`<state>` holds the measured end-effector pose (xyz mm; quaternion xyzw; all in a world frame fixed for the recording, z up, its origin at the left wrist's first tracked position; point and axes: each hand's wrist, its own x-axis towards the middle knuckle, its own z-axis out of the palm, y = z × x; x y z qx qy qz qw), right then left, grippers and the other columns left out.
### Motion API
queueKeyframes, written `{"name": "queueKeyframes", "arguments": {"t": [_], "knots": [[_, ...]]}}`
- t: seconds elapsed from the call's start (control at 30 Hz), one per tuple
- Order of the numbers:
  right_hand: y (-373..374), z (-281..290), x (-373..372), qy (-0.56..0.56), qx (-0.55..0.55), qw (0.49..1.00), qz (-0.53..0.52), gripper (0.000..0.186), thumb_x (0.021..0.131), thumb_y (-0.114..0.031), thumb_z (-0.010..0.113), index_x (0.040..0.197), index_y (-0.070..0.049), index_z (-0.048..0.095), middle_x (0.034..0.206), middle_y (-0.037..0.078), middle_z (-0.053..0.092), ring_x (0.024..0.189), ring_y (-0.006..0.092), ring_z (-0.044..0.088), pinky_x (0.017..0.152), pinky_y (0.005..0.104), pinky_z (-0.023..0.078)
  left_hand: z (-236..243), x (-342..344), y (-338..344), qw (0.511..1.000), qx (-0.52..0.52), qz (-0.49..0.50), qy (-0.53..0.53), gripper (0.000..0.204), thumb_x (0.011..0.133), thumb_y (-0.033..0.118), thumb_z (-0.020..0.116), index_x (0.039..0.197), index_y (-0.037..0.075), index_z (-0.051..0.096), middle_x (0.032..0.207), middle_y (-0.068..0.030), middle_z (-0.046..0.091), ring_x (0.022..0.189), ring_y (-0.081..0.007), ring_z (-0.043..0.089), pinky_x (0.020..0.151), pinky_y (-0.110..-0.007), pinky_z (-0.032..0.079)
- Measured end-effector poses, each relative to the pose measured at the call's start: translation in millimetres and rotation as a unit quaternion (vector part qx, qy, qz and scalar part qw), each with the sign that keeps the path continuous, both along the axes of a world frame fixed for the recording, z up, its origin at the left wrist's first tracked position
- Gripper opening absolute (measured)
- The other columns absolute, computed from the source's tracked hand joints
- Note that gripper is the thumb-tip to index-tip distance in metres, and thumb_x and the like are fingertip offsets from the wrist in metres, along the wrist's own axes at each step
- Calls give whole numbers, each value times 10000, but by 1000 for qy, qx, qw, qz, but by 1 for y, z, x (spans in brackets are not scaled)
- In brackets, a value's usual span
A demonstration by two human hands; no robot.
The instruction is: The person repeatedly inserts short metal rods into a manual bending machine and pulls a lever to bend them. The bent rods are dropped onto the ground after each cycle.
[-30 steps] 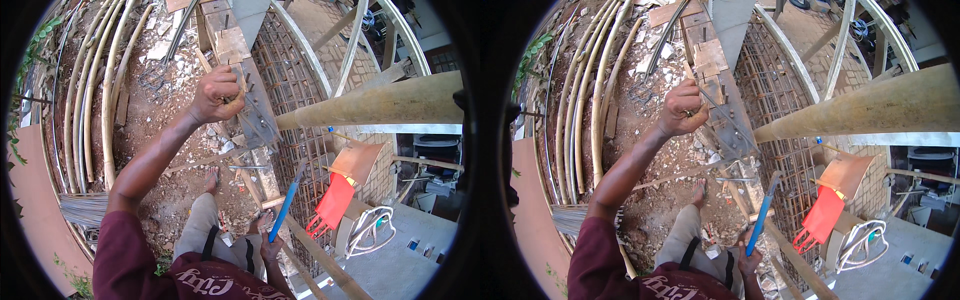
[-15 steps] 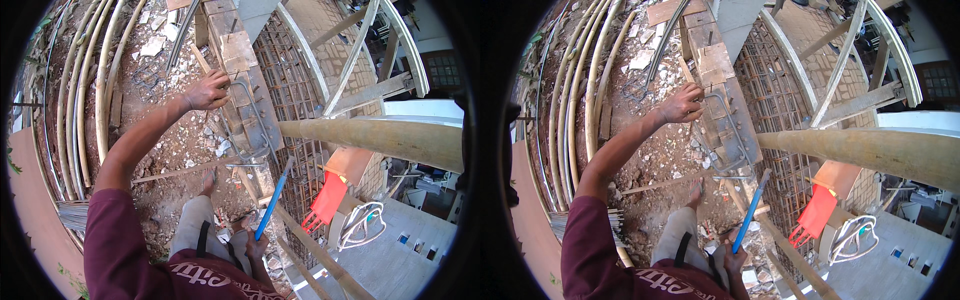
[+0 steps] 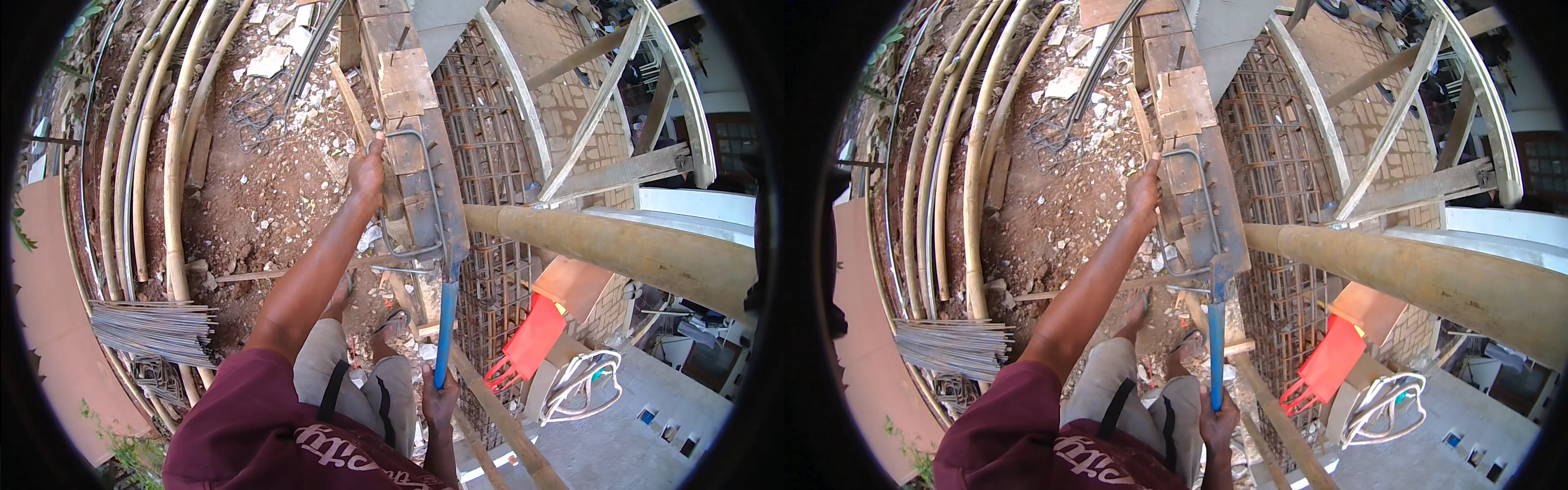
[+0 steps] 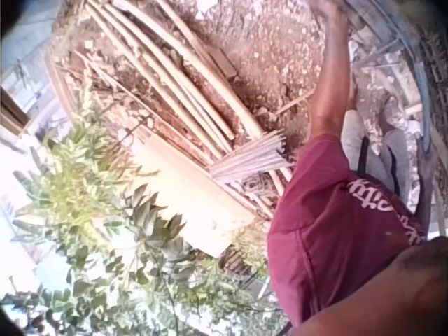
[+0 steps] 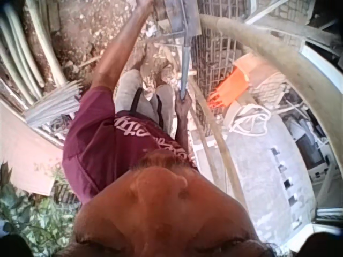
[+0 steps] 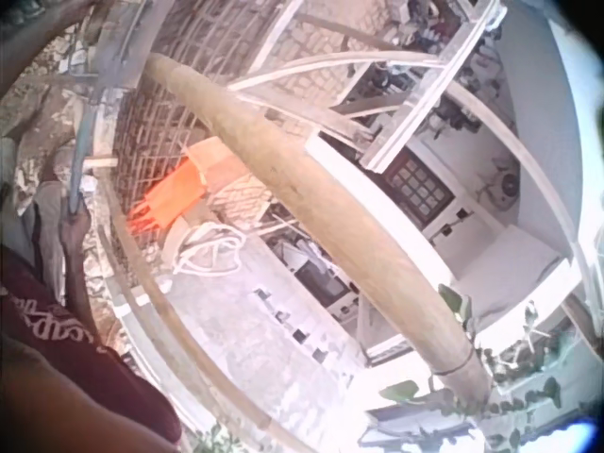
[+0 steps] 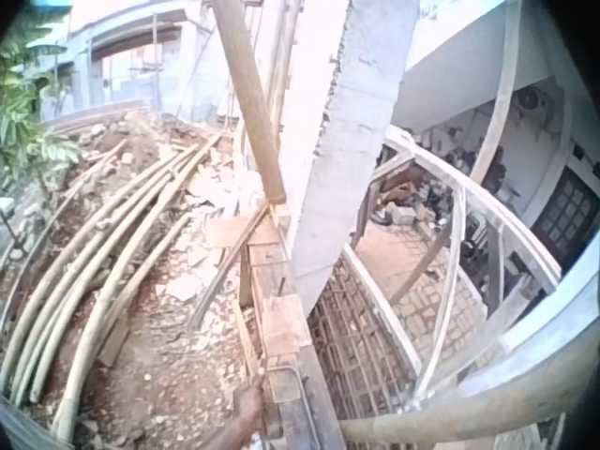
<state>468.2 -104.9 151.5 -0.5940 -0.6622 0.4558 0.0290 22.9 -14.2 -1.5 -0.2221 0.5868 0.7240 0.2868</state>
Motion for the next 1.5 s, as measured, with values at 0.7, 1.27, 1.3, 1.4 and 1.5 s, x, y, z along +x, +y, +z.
{"name": "queueKeyframes", "arguments": {"t": [0.7,1.27,1.3,1.4,1.5], "knots": [[211,-1,102,-128,28,970,205,426,878,-317,913,739,-48,613,575,49,457,536,152,417,531,373,389,22,-11,9,999,-23,-24,7,338,951,424,859,969,109,739,613,105,322,441,-52,249,399,-280,175],[428,3,-13,-169,111,843,499,473,793,-456,929,692,-59,694,577,122,602,562,285,590,605,438,472,21,-8,12,996,-91,-5,22,406,883,444,918,773,178,632,596,113,296,474,-72,219,453,-302,160],[435,3,-20,-173,112,840,501,448,794,-419,934,698,-53,694,577,104,593,555,240,552,595,420,453,21,-8,12,997,-79,-10,24,421,877,450,922,757,189,614,599,113,288,481,-70,217,458,-303,164],[436,-1,-39,-204,110,827,511,401,801,-371,933,711,-46,718,572,93,585,548,200,514,585,406,439,22,-6,11,995,-100,-1,32,425,876,456,921,754,190,613,604,112,275,483,-69,214,460,-305,166],[409,-12,-37,-248,173,828,473,365,831,-346,895,726,-35,733,605,146,625,564,241,601,612,424,485,24,-6,13,996,-81,-10,35,435,870,473,923,760,186,615,613,111,264,486,-71,217,459,-302,169]]}}
